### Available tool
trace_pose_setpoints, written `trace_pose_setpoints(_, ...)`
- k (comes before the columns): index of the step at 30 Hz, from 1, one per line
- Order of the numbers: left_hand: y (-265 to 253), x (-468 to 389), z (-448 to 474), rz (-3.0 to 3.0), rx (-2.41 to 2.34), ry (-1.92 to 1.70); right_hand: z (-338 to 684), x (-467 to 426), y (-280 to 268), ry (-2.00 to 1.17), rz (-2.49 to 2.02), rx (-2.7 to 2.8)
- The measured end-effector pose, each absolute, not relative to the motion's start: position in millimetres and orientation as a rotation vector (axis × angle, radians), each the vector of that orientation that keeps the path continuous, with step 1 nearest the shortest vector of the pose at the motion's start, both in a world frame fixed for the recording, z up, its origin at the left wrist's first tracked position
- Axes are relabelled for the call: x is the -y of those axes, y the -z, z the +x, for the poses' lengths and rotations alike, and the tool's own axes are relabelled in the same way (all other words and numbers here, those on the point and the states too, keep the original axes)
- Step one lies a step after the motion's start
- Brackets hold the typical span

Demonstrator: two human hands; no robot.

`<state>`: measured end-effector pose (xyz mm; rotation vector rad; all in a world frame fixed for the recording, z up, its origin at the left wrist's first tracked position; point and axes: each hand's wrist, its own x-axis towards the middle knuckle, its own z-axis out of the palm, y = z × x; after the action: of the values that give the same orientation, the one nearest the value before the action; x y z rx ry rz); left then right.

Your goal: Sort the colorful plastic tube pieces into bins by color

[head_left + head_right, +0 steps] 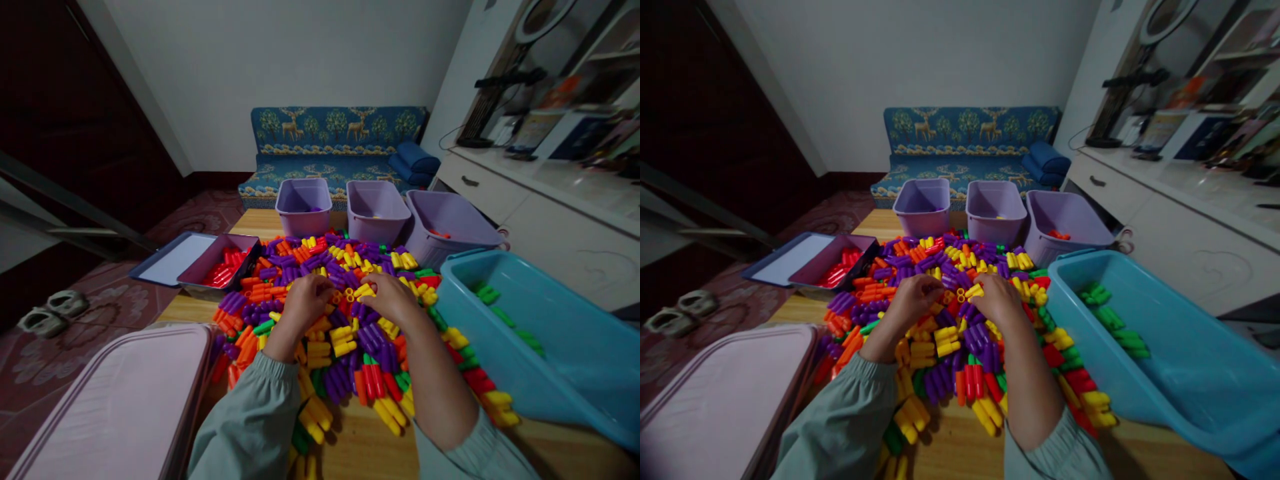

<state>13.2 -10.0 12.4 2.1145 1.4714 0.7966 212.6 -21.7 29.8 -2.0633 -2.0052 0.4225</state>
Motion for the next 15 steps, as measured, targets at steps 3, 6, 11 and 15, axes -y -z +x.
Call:
trace_pose_setpoints(3,-15,13,14,2.213,-1.376,-0.714,211,22,-35,-0.394,-2.127,1.944)
trace_pose_setpoints(6,-13,14,16,2.304,-1.251,-0.707,211,23,-41,-0.363,-2.16,1.926)
trace_pose_setpoints(11,-3,13,19,2.324,-1.177,-0.671,207,27,-39,-0.416,-2.115,2.044)
trace_pose_setpoints(15,1,13,26,2.298,-1.277,-0.708,195,29,-35,-0.365,-2.063,2.115)
